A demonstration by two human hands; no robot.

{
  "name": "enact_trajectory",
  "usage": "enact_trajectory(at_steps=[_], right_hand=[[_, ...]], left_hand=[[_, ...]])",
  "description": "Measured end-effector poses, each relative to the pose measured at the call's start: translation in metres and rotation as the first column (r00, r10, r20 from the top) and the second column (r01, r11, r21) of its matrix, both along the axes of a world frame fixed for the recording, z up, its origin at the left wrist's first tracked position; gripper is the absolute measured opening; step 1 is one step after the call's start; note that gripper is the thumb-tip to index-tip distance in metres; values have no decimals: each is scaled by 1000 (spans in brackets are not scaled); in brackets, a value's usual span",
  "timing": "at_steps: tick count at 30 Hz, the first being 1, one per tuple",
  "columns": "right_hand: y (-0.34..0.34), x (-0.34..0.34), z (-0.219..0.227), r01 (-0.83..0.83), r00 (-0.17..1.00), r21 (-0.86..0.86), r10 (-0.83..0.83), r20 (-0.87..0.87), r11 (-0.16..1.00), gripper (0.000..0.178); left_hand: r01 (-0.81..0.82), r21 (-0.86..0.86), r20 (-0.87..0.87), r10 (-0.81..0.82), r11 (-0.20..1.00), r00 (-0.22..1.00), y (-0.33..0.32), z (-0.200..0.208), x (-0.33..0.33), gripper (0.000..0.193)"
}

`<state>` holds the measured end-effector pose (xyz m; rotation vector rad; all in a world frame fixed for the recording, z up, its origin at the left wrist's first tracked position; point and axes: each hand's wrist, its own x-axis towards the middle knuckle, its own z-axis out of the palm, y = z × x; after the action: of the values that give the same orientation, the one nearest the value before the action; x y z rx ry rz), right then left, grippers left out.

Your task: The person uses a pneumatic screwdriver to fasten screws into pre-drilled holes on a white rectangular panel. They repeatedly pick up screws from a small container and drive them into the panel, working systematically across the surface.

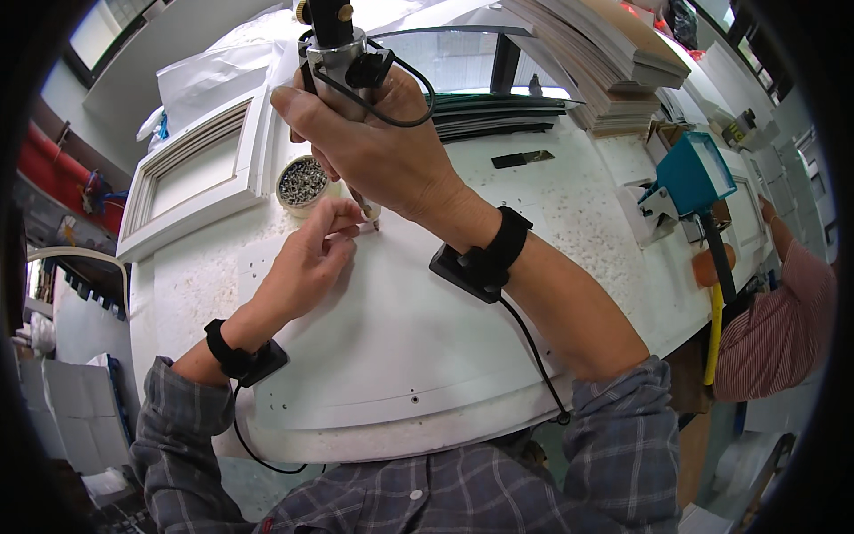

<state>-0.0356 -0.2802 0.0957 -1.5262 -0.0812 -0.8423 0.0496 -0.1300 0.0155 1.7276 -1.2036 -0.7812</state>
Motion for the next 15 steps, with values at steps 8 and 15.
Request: enact_trajectory(at_steps=[8,15], right_hand=[[-2,14,-10,-16,994,-79,7,-110,997,27],[5,9,-10,6,992,-52,-12,-129,999,24]], left_hand=[[-3,-13,10,3,1000,1000,8,-8,3,37],[41,-58,17,-40,997,999,9,-10,5,36]])
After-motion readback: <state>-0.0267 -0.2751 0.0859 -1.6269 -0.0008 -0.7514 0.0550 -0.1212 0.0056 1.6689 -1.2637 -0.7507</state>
